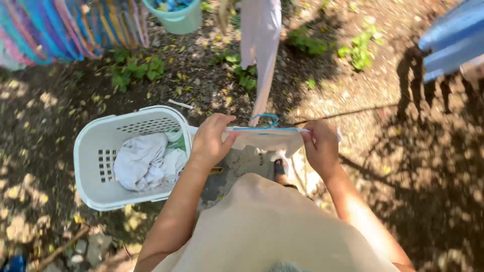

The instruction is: Hanging laundry from a basket onto a clothesline using hangers and pins.

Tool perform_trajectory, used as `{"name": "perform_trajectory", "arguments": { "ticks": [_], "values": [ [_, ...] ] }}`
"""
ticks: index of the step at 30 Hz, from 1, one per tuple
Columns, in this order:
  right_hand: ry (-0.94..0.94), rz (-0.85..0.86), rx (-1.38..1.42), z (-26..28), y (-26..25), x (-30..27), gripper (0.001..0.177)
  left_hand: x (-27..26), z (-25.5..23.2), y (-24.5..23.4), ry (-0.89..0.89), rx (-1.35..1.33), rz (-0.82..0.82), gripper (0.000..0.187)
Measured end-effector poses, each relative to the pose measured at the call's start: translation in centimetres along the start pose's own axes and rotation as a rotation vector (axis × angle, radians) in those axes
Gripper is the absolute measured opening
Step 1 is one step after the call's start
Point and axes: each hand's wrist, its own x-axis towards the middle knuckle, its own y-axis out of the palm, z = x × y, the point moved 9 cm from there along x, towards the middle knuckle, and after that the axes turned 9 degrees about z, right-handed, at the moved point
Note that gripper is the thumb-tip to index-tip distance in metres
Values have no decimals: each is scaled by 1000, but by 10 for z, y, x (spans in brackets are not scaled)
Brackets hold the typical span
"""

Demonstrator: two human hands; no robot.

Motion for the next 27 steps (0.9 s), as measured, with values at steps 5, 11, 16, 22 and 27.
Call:
{"name": "perform_trajectory", "arguments": {
  "ticks": [5,11,16,22,27],
  "values": [
    [-23,273,183,12,13,100,11,5,11,-14,-184,217,-132,13],
    [-204,691,253,66,60,164,23,-17,26,-65,-311,481,-461,8],
    [-477,708,159,108,84,210,24,-30,56,-91,-374,567,-519,8],
    [-672,607,8,150,88,297,20,-35,96,-115,-415,567,-589,8],
    [-564,767,-342,145,150,392,17,-29,113,-127,-402,539,-613,10]
  ]
}}
